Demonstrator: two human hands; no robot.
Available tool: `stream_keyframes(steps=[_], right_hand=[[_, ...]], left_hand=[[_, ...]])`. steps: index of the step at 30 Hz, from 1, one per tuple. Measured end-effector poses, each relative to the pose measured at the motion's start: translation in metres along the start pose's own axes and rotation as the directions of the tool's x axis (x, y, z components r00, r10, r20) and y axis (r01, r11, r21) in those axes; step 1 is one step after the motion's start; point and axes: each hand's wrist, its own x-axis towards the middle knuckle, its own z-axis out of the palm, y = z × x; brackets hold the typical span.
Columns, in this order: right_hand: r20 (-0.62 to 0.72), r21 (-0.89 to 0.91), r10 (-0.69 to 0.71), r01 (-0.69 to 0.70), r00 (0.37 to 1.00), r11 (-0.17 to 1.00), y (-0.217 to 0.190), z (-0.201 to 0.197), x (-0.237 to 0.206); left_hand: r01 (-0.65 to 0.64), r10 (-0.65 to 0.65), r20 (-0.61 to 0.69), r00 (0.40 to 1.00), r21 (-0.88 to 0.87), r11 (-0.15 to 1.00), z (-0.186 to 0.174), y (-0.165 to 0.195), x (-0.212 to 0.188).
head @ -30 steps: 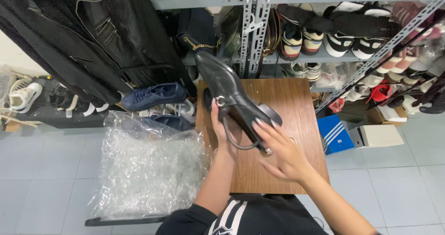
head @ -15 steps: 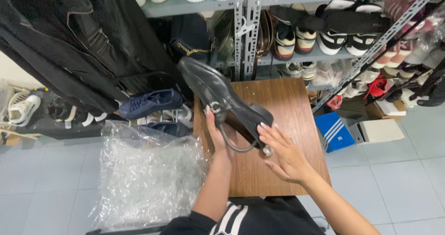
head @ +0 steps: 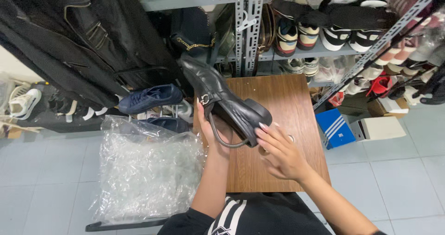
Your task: The person cleans a black leather loafer with a silver buckle using a small white applicator. They rub the applicator over the toe, sides, and heel, then wipe the shoe with their fingers. The person repeats the process on the second loafer and places both shoes on the table.
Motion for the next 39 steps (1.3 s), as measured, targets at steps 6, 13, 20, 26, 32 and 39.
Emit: stream_keyframes(steps=[6,13,20,26,32,39], right_hand=[[-0.260,0.154,0.036,0.005,0.965,0.988,0.017,-0.018,0.007],[0.091,0.082,0.064,-0.071,0.994,0.994,0.011,-0.012,0.009],[-0.315,0.245,0.066,0.014,0.947,0.969,0.038,0.016,-0.024],[-0.299,0.178,0.048,0.006,0.953,0.984,0.008,0.056,-0.021],[-0.334,0.230,0.172,-0.097,0.927,0.968,0.011,0.027,0.002],[-0.341,0.054,0.026,-0.008,0.940,0.998,-0.002,0.018,0.016]], left_hand=[[0.007,0.001,-0.113,0.994,0.074,0.997,0.006,-0.005,-0.003],[0.003,0.000,-0.067,0.998,0.050,0.999,0.009,-0.006,0.001],[0.042,-0.042,-0.039,0.998,-0.009,0.999,0.002,-0.017,0.002],[0.153,-0.129,0.140,0.982,-0.172,0.973,-0.008,-0.019,0.008],[0.178,-0.168,0.066,0.984,-0.178,0.968,-0.009,-0.018,0.005],[0.105,-0.098,0.049,0.994,-0.157,0.982,-0.007,-0.012,0.004]])
